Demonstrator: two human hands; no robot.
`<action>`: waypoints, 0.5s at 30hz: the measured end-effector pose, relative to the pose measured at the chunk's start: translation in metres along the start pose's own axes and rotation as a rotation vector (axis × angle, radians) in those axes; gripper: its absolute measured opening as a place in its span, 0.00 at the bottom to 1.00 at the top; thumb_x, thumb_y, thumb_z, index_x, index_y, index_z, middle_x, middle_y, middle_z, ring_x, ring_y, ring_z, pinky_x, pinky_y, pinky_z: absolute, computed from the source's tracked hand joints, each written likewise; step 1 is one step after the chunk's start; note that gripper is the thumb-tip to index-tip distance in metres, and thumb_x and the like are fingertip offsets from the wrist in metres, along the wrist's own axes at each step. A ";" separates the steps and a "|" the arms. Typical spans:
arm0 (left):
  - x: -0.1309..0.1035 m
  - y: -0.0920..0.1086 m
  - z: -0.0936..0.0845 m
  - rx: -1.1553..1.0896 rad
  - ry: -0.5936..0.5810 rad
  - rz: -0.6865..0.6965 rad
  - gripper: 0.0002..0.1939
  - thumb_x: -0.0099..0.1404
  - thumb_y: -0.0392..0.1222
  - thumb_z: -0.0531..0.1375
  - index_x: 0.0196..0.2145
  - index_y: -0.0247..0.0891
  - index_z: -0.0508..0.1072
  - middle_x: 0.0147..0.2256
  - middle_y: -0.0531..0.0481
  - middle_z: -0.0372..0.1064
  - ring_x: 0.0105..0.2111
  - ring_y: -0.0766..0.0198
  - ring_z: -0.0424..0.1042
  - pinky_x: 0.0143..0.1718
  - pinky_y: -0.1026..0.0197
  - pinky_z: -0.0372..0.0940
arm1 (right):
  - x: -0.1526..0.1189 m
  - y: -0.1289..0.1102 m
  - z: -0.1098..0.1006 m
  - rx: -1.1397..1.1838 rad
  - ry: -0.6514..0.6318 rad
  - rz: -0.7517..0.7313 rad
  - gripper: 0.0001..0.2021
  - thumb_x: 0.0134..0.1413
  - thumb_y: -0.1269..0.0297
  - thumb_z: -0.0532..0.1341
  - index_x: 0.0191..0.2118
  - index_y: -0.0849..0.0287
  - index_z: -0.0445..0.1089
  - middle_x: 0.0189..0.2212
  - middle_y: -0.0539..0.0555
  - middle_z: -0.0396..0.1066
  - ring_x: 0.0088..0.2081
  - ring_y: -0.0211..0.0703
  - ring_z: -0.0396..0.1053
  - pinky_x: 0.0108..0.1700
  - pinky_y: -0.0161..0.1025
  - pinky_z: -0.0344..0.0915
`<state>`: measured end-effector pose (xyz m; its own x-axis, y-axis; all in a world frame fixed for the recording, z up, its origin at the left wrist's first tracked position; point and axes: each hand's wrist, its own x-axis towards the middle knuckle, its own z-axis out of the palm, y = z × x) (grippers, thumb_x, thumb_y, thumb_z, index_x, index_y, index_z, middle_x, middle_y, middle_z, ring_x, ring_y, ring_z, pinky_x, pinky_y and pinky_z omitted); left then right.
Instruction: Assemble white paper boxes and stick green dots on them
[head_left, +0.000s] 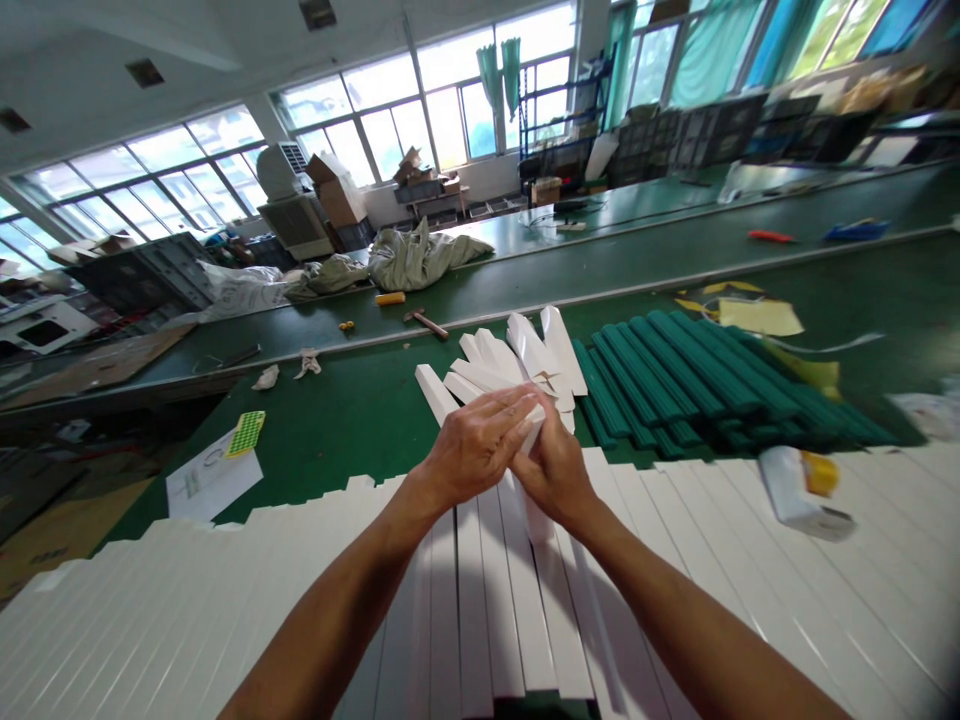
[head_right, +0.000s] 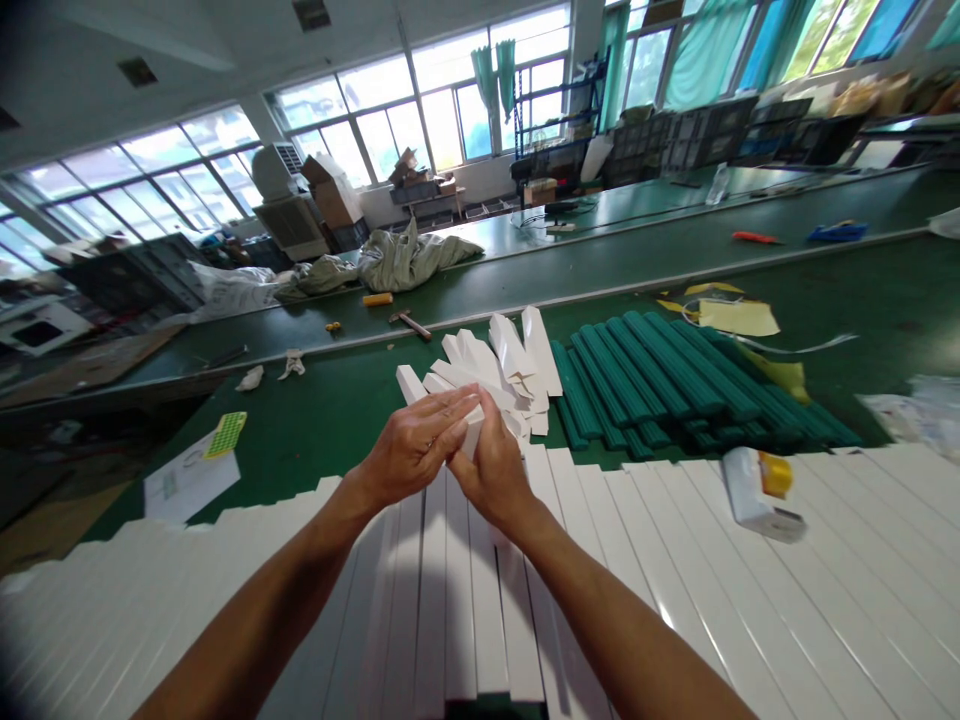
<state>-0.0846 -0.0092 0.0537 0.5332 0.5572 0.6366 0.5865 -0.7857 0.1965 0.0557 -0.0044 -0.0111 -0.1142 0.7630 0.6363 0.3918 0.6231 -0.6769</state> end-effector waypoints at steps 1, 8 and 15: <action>-0.002 0.000 0.002 0.002 0.027 0.022 0.17 0.69 0.36 0.51 0.54 0.34 0.68 0.53 0.40 0.70 0.56 0.58 0.67 0.57 0.51 0.65 | 0.000 0.001 0.000 0.013 -0.006 -0.009 0.31 0.53 0.63 0.57 0.62 0.66 0.51 0.55 0.69 0.66 0.55 0.57 0.67 0.52 0.53 0.68; 0.000 0.000 0.002 0.062 0.001 0.057 0.19 0.68 0.34 0.52 0.56 0.33 0.66 0.55 0.41 0.68 0.58 0.57 0.64 0.60 0.49 0.62 | 0.004 0.002 -0.002 0.043 -0.056 -0.027 0.29 0.51 0.62 0.58 0.59 0.64 0.53 0.46 0.66 0.71 0.46 0.56 0.72 0.43 0.49 0.71; 0.005 -0.003 0.005 0.037 -0.036 0.079 0.19 0.68 0.33 0.50 0.56 0.32 0.66 0.57 0.39 0.66 0.61 0.58 0.60 0.61 0.50 0.61 | 0.011 0.003 -0.007 0.085 -0.093 0.019 0.20 0.50 0.60 0.58 0.48 0.62 0.57 0.41 0.62 0.71 0.39 0.52 0.72 0.38 0.46 0.71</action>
<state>-0.0805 -0.0030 0.0527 0.6000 0.5036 0.6216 0.5632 -0.8177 0.1189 0.0617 0.0049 -0.0031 -0.1933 0.7847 0.5889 0.3167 0.6180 -0.7196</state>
